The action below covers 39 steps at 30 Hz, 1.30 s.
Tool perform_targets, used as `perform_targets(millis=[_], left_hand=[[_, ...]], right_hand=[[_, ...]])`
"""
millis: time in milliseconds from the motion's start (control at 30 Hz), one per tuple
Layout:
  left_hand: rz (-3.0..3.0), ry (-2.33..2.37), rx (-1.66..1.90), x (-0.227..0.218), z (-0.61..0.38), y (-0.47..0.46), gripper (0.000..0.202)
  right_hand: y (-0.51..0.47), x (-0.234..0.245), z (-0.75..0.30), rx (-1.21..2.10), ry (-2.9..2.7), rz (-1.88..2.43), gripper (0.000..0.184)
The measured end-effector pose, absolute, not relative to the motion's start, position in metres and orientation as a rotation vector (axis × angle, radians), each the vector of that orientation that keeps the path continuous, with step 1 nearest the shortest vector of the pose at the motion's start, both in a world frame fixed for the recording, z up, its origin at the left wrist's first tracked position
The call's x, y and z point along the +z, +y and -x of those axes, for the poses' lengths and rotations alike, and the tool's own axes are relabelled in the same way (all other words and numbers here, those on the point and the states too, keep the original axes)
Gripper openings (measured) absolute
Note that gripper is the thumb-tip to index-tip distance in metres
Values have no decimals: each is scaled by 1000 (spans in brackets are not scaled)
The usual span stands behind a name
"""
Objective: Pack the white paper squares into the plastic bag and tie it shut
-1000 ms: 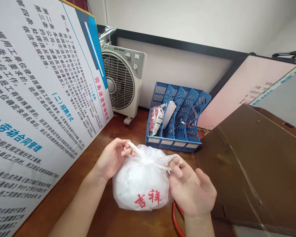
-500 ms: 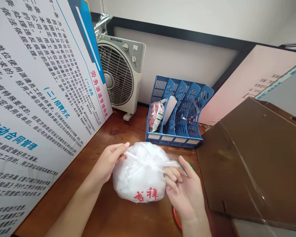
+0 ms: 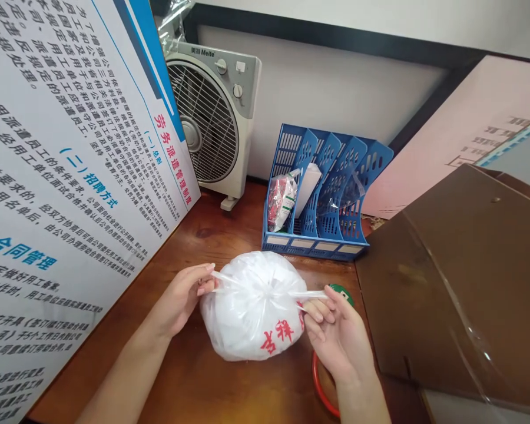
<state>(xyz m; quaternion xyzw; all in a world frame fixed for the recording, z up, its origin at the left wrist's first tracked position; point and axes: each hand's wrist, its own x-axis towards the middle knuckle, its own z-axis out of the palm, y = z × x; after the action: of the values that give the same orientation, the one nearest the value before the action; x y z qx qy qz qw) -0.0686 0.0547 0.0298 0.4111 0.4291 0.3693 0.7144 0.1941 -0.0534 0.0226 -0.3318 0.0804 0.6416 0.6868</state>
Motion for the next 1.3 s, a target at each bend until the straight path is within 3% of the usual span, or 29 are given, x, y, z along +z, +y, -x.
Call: perform_targets(millis=[167,300,500,767,933,1067,1133,1233,1300], left_hand=[[-1045,815,897,45,77,48,32],[-1466,815,859,66,72,44,13],[-1611,656,758,82,56,44,28],[-1345,773,956,51,32,51,41],[-1380,718,821,52,30,57,41],[-1693,650,882,72,27,52,23],[-1887,636,947,86,25,47,15],[-2069,599,982,101,24,43,13],[-2111,631,1046,104,24,45,18]], right_hand=[[-66,44,-195,1367,-495,806,18],[-61,65,-180,1212,-917,933,10],[-35,75,-153,1347,-856,738,32],[-25,60,-158,1199,-719,877,14],[-25,55,-166,1207,-808,1007,49],[-21,61,-155,874,-1342,1392,72],[-17,64,-145,710,-1546,1445,61],[-10,64,-138,606,-1621,1406,20],[-6,62,-139,639,-1540,1414,30]])
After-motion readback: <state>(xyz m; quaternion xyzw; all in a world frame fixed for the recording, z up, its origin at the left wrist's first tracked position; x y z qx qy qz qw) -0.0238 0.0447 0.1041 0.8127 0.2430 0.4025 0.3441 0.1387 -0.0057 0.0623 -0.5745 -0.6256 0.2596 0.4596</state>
